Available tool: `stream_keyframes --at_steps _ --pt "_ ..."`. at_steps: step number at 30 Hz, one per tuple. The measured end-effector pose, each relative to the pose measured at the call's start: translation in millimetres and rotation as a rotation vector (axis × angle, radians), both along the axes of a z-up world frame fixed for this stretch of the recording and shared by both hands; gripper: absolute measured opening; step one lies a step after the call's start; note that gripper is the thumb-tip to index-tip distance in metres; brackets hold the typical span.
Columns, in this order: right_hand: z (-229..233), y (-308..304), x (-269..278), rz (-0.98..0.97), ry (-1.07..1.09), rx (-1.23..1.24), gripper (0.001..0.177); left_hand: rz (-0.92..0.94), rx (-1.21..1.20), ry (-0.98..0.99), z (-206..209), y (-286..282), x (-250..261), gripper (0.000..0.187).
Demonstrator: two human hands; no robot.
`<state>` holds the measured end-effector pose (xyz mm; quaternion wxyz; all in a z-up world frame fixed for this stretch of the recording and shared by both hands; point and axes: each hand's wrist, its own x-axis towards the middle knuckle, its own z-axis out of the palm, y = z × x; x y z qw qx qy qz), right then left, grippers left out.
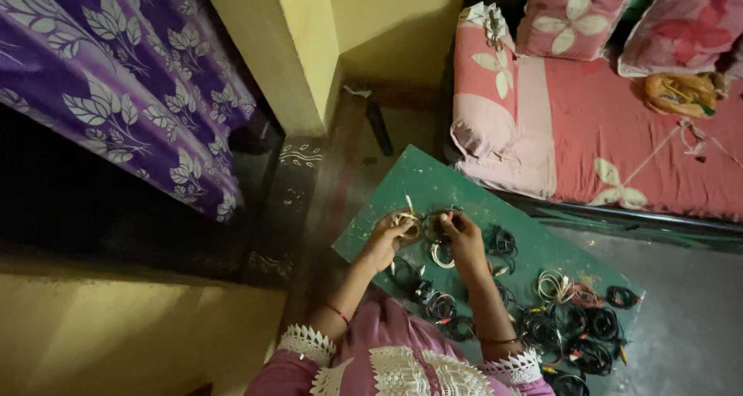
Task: The person picks up coiled cables from a green table, separates them by color, and places them into a wall cabinet. The person handles white, pink, and black cables, moving between the table and the cabinet repeatedly.
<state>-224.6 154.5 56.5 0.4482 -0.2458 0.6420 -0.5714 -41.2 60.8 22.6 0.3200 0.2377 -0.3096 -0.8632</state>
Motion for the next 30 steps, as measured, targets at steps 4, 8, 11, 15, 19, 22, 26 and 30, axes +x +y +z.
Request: stream_keyframes --at_steps 4,8,11,15,19,22,26,30 --pt "5 20 7 -0.031 0.042 -0.135 0.033 -0.109 0.058 0.057 16 13 3 0.025" --pt "6 48 26 -0.174 0.061 -0.113 0.030 -0.242 -0.015 0.031 17 33 5 0.025" --pt "5 75 49 -0.253 0.087 -0.139 0.029 -0.249 -0.048 -0.054 1 57 6 0.029" --pt "0 119 86 -0.387 0.055 0.084 0.028 -0.306 -0.150 -0.148 -31 82 24 0.034" --pt "-14 168 124 -0.506 -0.069 -0.195 0.026 -0.348 -0.165 -0.097 -55 123 30 0.038" --pt "-25 220 139 -0.600 0.073 -0.130 0.027 -0.510 -0.022 -0.085 -56 163 31 0.033" --pt "-36 288 138 -0.842 0.021 -0.174 0.028 -0.723 0.009 -0.087 -39 221 8 0.032" --pt "-38 361 135 -1.052 -0.017 -0.250 0.029 -0.876 0.034 -0.030 -17 288 -15 0.033"
